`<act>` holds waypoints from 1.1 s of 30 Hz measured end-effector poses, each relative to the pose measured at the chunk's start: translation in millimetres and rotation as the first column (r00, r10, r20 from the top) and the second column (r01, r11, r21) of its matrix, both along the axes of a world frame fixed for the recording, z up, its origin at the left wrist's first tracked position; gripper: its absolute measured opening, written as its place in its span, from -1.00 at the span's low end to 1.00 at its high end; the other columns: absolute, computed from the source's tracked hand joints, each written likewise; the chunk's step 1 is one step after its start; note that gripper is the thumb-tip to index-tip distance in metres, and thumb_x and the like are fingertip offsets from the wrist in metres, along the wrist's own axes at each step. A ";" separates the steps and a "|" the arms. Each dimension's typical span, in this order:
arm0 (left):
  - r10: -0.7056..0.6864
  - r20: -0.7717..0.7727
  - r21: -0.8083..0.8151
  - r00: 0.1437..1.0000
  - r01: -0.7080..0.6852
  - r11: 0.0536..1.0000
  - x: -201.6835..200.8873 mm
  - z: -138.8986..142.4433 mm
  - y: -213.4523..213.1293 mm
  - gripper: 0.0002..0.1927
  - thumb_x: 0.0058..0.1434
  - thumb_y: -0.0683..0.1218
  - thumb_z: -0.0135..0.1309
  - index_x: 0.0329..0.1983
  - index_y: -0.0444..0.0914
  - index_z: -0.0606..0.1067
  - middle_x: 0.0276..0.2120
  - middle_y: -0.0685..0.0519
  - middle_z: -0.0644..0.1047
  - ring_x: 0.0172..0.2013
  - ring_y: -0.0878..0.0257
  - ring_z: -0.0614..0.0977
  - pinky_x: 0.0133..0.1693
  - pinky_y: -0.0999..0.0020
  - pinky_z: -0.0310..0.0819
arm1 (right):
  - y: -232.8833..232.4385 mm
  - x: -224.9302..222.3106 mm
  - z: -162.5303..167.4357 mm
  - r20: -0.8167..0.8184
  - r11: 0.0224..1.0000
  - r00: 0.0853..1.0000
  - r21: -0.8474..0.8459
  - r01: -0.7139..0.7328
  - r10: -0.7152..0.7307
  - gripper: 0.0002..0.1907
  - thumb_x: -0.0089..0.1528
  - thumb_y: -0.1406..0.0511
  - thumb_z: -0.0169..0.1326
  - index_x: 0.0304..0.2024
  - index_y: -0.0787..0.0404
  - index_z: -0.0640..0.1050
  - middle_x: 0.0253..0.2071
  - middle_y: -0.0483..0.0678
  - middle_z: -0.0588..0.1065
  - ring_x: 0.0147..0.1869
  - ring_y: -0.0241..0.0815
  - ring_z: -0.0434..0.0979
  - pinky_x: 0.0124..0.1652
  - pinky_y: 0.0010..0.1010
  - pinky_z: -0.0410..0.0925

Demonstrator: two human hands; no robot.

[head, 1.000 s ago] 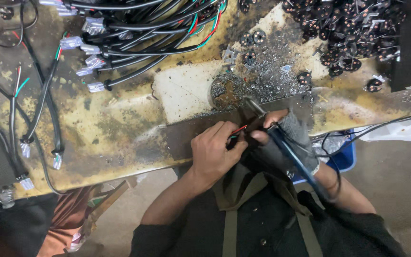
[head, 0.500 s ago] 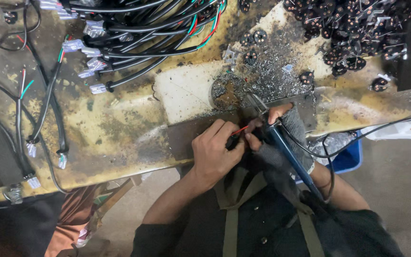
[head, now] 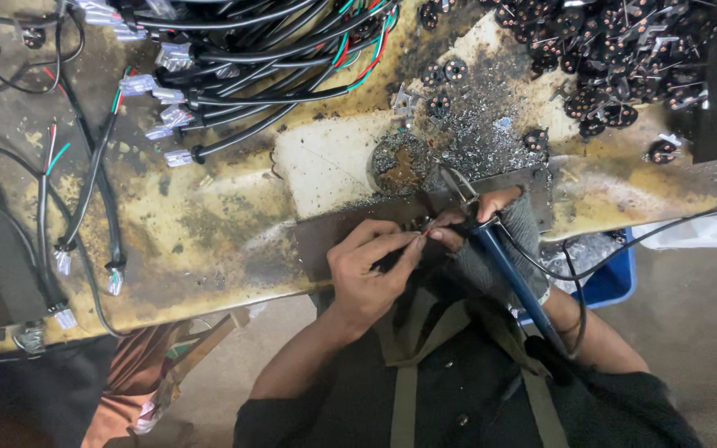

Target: The person uses a soldering iron to attach small black circular components to the ends of multi-colored wires. They repeatedly pick up a wire, apply solder to the connection point, and place the finished unit on the workbench among many similar completed items.

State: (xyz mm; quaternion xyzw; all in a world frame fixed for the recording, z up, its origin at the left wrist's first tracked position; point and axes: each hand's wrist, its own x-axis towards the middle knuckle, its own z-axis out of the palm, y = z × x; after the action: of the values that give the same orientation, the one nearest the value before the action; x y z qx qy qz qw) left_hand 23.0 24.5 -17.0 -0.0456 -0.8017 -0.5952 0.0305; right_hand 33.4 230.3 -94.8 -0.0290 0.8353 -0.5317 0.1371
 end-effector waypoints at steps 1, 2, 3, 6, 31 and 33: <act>-0.014 -0.001 -0.013 1.000 0.014 1.000 0.7 0.1 -0.5 -0.89 0.19 -0.25 0.31 -0.23 -0.34 0.64 -0.33 -0.05 0.62 -0.37 0.21 0.69 -0.34 0.40 0.55 | 0.3 -2.9 3.5 0.018 0.990 0.999 -0.135 0.038 -0.036 -0.66 0.26 0.31 0.29 -0.24 0.12 0.32 -0.30 -0.22 0.61 -0.20 -0.38 0.58 -0.15 -0.53 0.36; -0.038 -0.009 -0.037 0.999 0.038 0.999 1.1 0.6 -1.0 -0.90 0.21 -0.23 0.31 -0.22 -0.34 0.64 -0.33 -0.05 0.62 -0.37 0.20 0.70 -0.34 0.38 0.55 | -0.7 -6.5 7.4 0.039 0.961 0.997 -0.267 0.074 -0.066 -0.60 0.28 0.31 0.27 -0.19 0.12 0.24 -0.27 -0.26 0.61 -0.13 -0.41 0.62 -0.09 -0.56 0.41; -0.063 -0.017 -0.061 0.998 0.062 0.996 1.1 0.9 -1.2 -0.91 0.23 -0.22 0.30 -0.22 -0.33 0.63 -0.33 -0.04 0.63 -0.36 0.18 0.70 -0.33 0.37 0.55 | 1.0 -8.1 14.1 -0.037 0.979 0.997 -0.193 0.057 -0.066 -0.58 0.23 0.33 0.30 -0.19 0.15 0.25 -0.29 -0.22 0.57 -0.17 -0.38 0.56 -0.10 -0.55 0.37; -0.152 0.073 -0.119 0.986 0.160 0.980 -0.9 2.2 -2.3 -0.90 0.25 -0.18 0.27 -0.20 -0.31 0.65 -0.37 -0.05 0.63 -0.44 0.15 0.67 -0.41 0.35 0.49 | 3.8 -9.4 32.6 -0.223 1.000 0.975 -0.003 0.015 -0.015 -0.52 0.10 0.40 0.36 -0.18 0.20 0.28 -0.34 -0.14 0.52 -0.23 -0.30 0.46 -0.11 -0.47 0.29; 0.056 0.025 -0.324 0.998 -0.045 0.945 -16.2 12.6 -10.7 -0.88 0.25 -0.16 0.22 -0.40 -0.26 0.55 -0.55 -0.02 0.51 -0.57 0.08 0.58 -0.49 0.22 0.38 | -9.3 3.0 23.8 -0.328 0.999 0.944 -0.036 0.003 -0.015 -0.47 0.12 0.43 0.38 -0.13 0.20 0.24 -0.35 -0.16 0.48 -0.32 -0.39 0.47 -0.28 -0.58 0.29; 0.057 0.006 -0.343 0.998 -0.051 0.938 -6.3 11.6 -8.6 -0.89 0.24 -0.20 0.23 -0.40 -0.28 0.56 -0.57 -0.03 0.49 -0.58 0.08 0.56 -0.50 0.22 0.37 | -10.9 2.6 24.6 -0.306 0.999 0.952 -0.046 -0.008 -0.007 -0.50 0.12 0.41 0.41 -0.18 0.17 0.28 -0.38 -0.16 0.41 -0.35 -0.37 0.40 -0.31 -0.58 0.27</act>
State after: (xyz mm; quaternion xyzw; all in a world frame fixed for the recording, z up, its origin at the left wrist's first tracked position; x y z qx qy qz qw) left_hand 16.7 15.9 -5.4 -0.0234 -0.8941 -0.4461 0.0319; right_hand 36.0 219.3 -70.2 -0.1145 0.8337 -0.5402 0.0054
